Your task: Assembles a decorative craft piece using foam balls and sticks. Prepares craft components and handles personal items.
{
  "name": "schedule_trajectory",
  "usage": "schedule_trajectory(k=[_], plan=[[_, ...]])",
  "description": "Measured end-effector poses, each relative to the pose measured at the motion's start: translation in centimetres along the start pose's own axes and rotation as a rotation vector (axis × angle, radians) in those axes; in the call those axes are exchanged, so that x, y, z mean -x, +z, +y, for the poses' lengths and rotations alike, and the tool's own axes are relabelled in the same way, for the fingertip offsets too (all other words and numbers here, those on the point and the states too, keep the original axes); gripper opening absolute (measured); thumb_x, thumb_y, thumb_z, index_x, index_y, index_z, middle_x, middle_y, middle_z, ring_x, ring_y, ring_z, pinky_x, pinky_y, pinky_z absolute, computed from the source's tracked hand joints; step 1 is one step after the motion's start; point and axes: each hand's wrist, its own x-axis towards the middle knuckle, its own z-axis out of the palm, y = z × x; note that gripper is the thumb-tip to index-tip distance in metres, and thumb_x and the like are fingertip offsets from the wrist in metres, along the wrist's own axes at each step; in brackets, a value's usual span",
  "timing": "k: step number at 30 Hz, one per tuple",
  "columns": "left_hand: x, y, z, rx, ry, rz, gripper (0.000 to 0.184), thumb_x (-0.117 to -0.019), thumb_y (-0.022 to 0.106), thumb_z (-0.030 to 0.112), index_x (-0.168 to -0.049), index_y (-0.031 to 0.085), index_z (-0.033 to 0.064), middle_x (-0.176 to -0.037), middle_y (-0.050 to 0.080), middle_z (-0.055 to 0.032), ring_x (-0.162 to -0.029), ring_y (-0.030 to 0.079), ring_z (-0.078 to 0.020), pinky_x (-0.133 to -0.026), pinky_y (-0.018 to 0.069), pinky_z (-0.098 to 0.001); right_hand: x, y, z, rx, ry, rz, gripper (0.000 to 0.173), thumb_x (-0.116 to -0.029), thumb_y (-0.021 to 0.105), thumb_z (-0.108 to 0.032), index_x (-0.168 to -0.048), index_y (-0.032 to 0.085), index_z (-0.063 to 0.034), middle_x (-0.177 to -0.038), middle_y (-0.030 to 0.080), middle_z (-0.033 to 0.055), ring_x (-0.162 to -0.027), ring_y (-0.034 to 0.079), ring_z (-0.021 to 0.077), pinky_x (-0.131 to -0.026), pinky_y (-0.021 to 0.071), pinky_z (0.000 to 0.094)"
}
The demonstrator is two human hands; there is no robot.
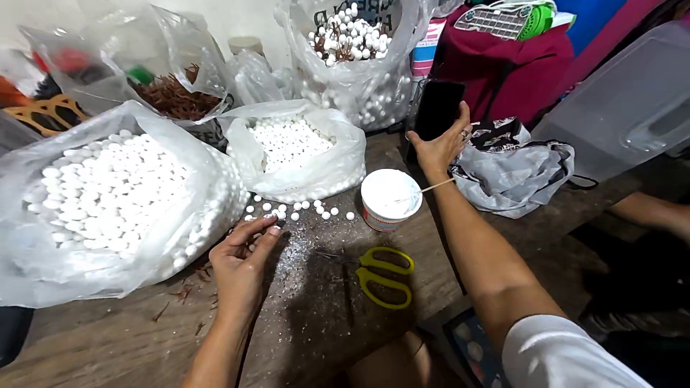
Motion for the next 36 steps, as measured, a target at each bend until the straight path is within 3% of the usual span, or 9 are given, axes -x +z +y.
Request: schedule_trajectory(k=[6, 11, 16, 22, 26, 29, 31, 33, 36], plan=[[0.0, -0.1, -0.4, 0.01, 0.008, -0.006, 0.019, -0.089, 0.063, 0.0, -0.1, 0.075, 0.0091, -0.098, 0.073, 0.0114, -0.088, 0.068, 0.0014, -0.079, 0.0567, -0.0168, -0.1, 0.2, 0.0, -0.001, -0.005, 0.011, 0.118, -0.0659, 0.092, -0.037, -0.16, 0.028, -0.0053, -0.146, 0.046, 0.0297, -0.134, 0.046, 0.0469, -0.11, 0.0355, 0.0583], [-0.1, -0.3, -0.4, -0.024, 0.047, -0.021, 0.019, -0.0887, 0.064, 0.001, -0.104, 0.074, 0.0069, -0.1, 0.072, 0.0111, -0.088, 0.067, 0.0022, -0.079, 0.0565, -0.0159, -0.1, -1.9, 1.3, -0.207, -0.033, -0.024, 0.123, -0.07, 0.092, -0.036, -0.162, 0.019, -0.0013, -0.158, 0.034, 0.03, -0.142, 0.038, 0.0469, -0.114, 0.0312, 0.0613], [-0.1, -0.4, -0.4, -0.062, 0.115, -0.006, 0.022, -0.087, 0.066, -0.001, -0.108, 0.071, 0.0019, -0.1, 0.071, 0.0107, -0.085, 0.066, 0.0039, -0.077, 0.0562, -0.0148, -0.3, -4.6, 2.9, -0.506, -0.017, 0.079, 0.099, -0.0863, 0.078, -0.021, -0.157, 0.017, 0.0117, -0.15, 0.039, 0.0327, -0.129, 0.049, 0.032, -0.106, 0.0442, 0.0352], [-0.2, -0.5, -0.5, -0.105, 0.162, 0.003, 0.022, -0.0865, 0.066, 0.0, -0.108, 0.069, -0.0024, -0.1, 0.069, 0.0094, -0.088, 0.065, 0.0051, -0.081, 0.0555, -0.0145, 2.7, -9.2, 2.1, -0.618, -0.15, 0.164, 0.083, -0.0936, 0.071, -0.019, -0.155, 0.022, 0.0104, -0.144, 0.047, 0.0225, -0.125, 0.052, 0.0197, -0.097, 0.0487, 0.0286], [-0.3, -0.5, -0.7, -0.114, 0.175, 0.011, 0.022, -0.0864, 0.066, 0.0, -0.108, 0.069, -0.0028, -0.101, 0.069, 0.0087, -0.089, 0.066, 0.0049, -0.082, 0.0556, -0.0147, 6.2, -11.4, 0.9, -0.643, -0.411, 0.191, 0.074, -0.0945, 0.071, -0.018, -0.152, 0.03, 0.003, -0.143, 0.051, 0.0065, -0.134, 0.049, 0.0135, -0.105, 0.047, 0.0326], [-0.4, -1.1, -0.9, -0.121, 0.197, 0.004, 0.024, -0.0879, 0.067, 0.002, -0.111, 0.068, -0.0039, -0.104, 0.07, 0.0076, -0.091, 0.066, 0.0045, -0.083, 0.0556, -0.0159, 9.8, -12.3, -1.9, -0.663, -0.539, 0.09, 0.065, -0.0937, 0.073, -0.02, -0.15, 0.041, -0.0186, -0.147, 0.05, -0.0104, -0.136, 0.047, 0.0057, -0.11, 0.0451, 0.0321], [-0.7, -1.5, -0.9, -0.114, 0.212, 0.009, 0.024, -0.088, 0.067, 0.001, -0.112, 0.067, -0.0029, -0.104, 0.069, 0.009, -0.091, 0.066, 0.0045, -0.084, 0.056, -0.0166, 12.7, -12.4, -3.7, -0.654, -0.619, -0.034, 0.058, -0.0949, 0.073, -0.028, -0.146, 0.045, -0.025, -0.147, 0.049, -0.0103, -0.137, 0.046, 0.0035, -0.114, 0.0424, 0.0304], [-1.0, -2.0, -0.9, -0.122, 0.243, 0.022, 0.025, -0.0876, 0.066, 0.001, -0.112, 0.067, -0.0036, -0.104, 0.068, 0.0092, -0.092, 0.065, 0.0045, -0.085, 0.0557, -0.0165, 15.7, -12.0, -5.5, -0.675, -0.744, -0.193, 0.036, -0.0993, 0.068, -0.031, -0.131, 0.058, -0.0164, -0.133, 0.06, 0.0003, -0.13, 0.054, 0.0091, -0.111, 0.0447, 0.0308], [-1.4, -2.8, -1.1, -0.126, 0.271, 0.048, 0.025, -0.0893, 0.065, 0.001, -0.113, 0.066, -0.005, -0.104, 0.069, 0.0079, -0.093, 0.066, 0.0032, -0.086, 0.0566, -0.0178, 18.6, -10.6, -8.9, -0.814, -0.975, -0.45, 0.02, -0.0998, 0.062, -0.019, -0.091, 0.072, -0.0034, -0.083, 0.069, 0.0122, -0.086, 0.067, 0.0239, -0.087, 0.0531, 0.0343]])
